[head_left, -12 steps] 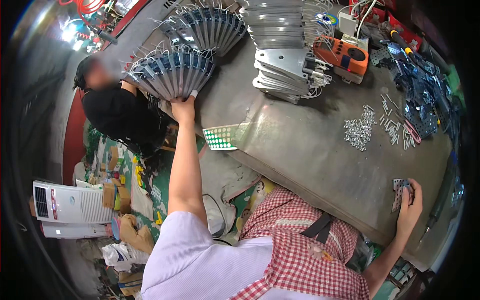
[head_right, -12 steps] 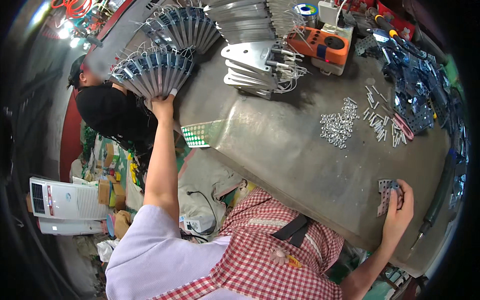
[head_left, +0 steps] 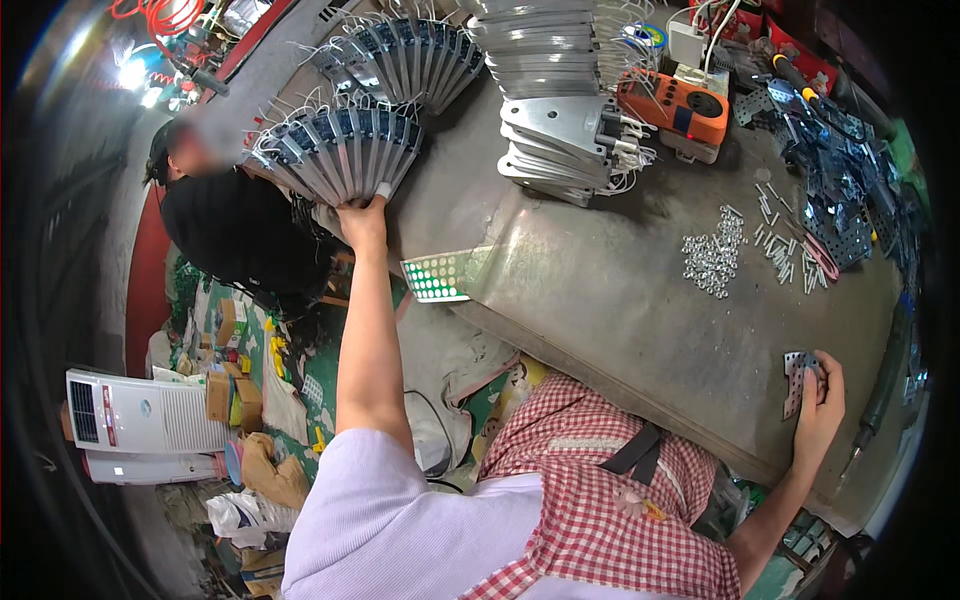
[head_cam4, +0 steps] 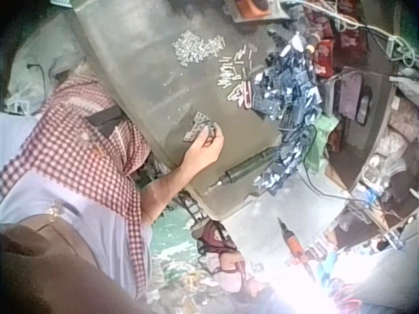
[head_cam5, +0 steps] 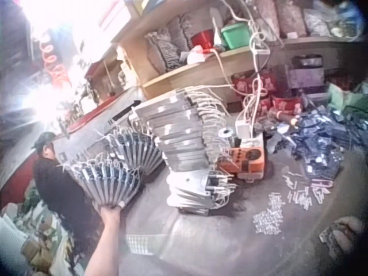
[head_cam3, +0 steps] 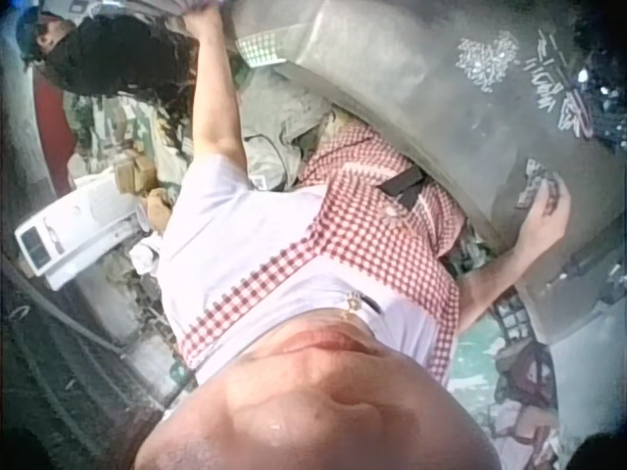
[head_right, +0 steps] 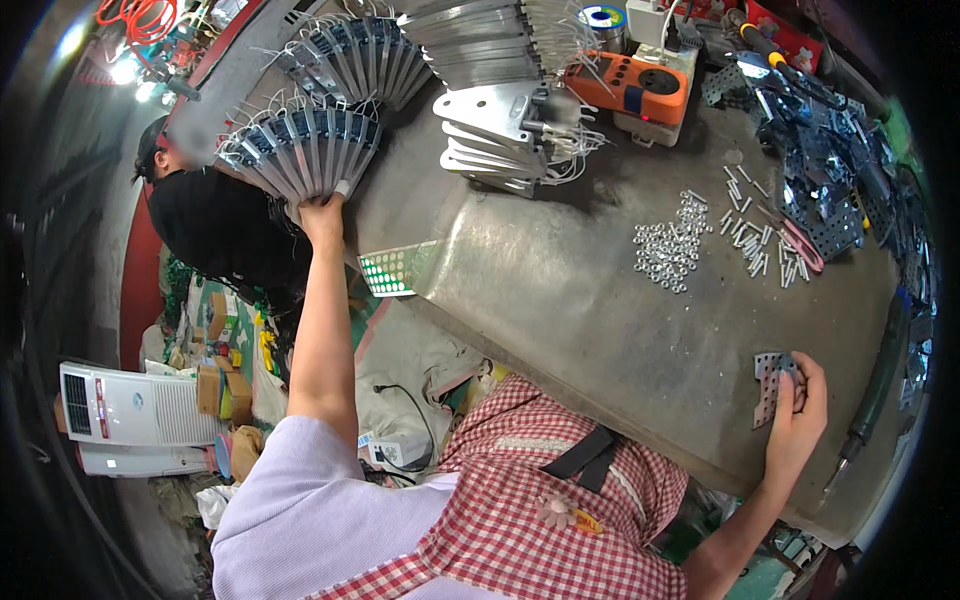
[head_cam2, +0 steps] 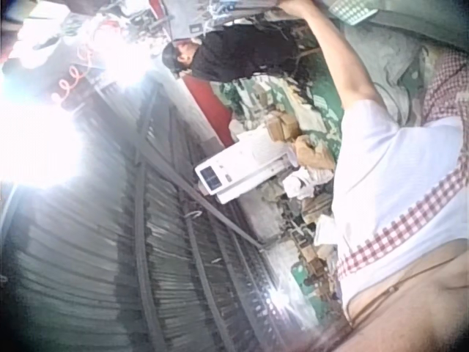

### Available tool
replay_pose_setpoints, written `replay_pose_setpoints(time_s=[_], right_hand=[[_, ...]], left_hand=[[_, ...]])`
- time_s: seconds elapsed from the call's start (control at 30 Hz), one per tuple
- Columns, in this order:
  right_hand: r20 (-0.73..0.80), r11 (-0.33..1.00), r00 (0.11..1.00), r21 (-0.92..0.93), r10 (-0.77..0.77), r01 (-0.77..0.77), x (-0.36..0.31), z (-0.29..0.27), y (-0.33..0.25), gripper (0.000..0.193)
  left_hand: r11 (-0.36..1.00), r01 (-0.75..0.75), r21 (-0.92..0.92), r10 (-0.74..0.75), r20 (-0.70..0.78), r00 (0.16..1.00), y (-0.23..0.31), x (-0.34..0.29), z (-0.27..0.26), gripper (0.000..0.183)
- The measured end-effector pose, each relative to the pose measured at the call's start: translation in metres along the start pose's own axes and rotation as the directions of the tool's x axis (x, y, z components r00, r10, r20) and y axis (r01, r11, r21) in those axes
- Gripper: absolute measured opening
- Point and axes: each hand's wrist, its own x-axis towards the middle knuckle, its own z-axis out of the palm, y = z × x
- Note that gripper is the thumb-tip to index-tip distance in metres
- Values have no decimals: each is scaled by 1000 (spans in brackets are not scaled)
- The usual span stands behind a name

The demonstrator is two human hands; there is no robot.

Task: Assemble metal and plastic components for an electronic device using screws and a power driver.

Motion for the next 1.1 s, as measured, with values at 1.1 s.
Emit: replay_pose_setpoints(time_s=[1.1], right_hand=[[-131, 965, 958, 16, -256, 260, -28, -5, -38, 7]], left_hand=[[553, -778, -299, 795, 468, 386, 242, -125, 26, 47]])
